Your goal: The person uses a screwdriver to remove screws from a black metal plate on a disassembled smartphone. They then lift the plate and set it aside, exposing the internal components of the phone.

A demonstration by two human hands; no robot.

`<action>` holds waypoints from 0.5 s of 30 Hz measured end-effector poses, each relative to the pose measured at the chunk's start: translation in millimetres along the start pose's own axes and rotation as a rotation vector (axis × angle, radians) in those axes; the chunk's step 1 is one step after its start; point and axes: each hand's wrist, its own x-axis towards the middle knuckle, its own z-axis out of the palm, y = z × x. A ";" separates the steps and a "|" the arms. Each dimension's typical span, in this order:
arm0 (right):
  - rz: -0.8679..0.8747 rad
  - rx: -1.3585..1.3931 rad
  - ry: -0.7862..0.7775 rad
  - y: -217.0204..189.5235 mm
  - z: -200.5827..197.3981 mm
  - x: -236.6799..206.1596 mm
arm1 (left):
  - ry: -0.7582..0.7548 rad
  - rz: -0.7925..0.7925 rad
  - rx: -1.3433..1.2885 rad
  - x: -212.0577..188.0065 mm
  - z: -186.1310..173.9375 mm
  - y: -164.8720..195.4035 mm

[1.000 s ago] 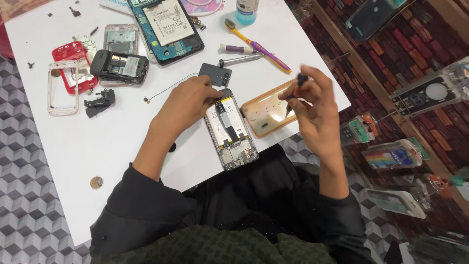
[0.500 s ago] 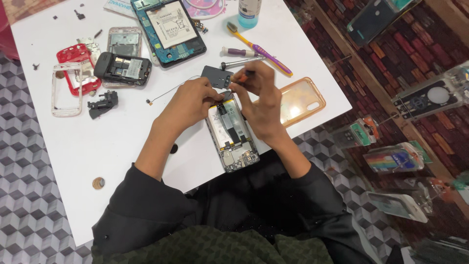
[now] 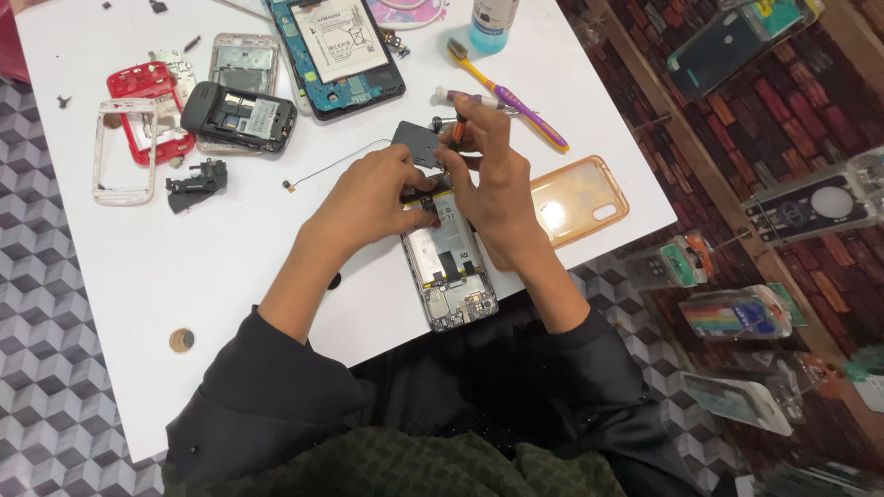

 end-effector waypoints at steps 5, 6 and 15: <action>-0.032 -0.042 0.015 3.3 3.2 -3.0 | -0.047 -0.037 0.066 -1.3 -3.5 7.0; -0.052 -0.042 0.015 4.5 4.2 -3.6 | -0.048 -0.035 0.079 -2.1 -4.0 8.5; -0.126 -0.028 -0.034 18.0 15.2 -9.1 | -0.035 -0.074 0.058 -2.8 -2.1 6.7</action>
